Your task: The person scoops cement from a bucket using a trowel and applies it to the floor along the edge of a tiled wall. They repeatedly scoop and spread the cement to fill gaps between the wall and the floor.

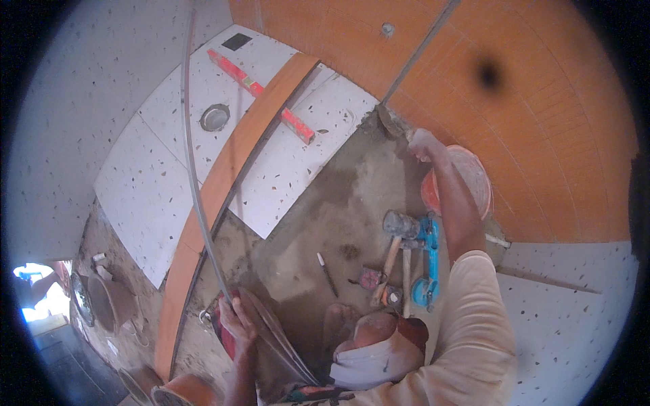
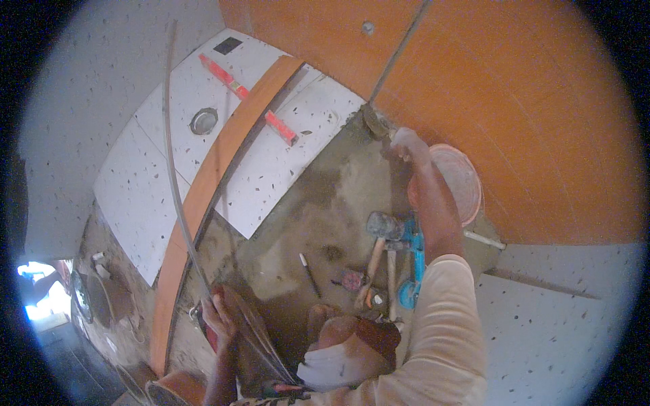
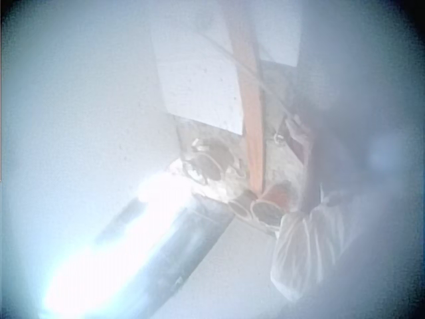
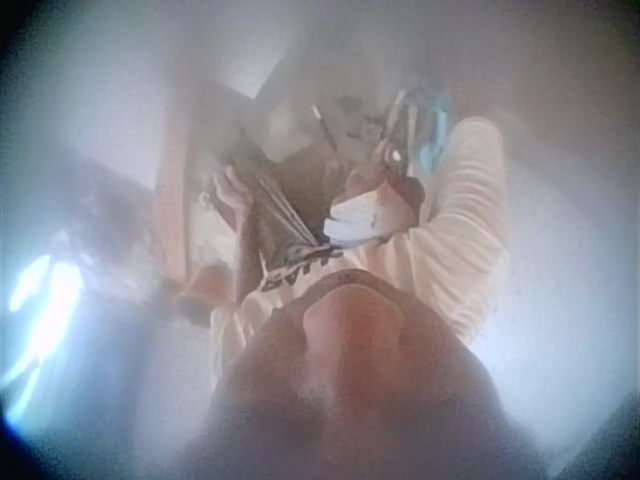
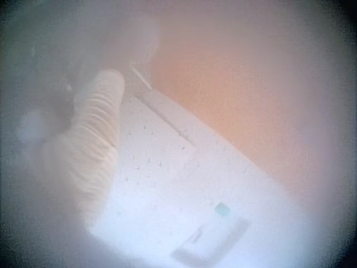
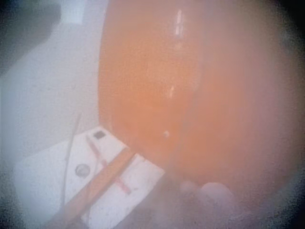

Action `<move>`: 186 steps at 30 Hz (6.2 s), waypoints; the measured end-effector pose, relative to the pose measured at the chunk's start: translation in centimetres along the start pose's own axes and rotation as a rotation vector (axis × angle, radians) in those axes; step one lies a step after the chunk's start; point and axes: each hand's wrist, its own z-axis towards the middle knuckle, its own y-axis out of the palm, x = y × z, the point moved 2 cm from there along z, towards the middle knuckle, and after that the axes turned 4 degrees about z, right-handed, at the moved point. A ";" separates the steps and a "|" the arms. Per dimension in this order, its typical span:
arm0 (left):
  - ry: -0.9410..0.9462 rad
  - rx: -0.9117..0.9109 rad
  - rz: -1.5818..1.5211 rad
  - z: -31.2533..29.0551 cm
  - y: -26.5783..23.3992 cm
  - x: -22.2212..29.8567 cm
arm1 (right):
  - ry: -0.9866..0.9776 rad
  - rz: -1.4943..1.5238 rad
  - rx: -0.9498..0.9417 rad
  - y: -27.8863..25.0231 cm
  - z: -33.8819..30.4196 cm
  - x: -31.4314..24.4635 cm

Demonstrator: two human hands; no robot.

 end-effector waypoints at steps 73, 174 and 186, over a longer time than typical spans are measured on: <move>-0.037 -0.004 -0.033 -0.7 0.1 -1.6 | -0.181 -0.062 0.180 13.4 -14.0 -2.3; -0.113 -0.005 -0.049 -0.9 -0.8 -0.7 | -0.123 0.445 0.026 11.9 -10.8 -5.3; -0.024 -0.008 -0.037 -0.6 0.3 -0.8 | -0.072 0.518 0.189 9.2 -5.3 0.1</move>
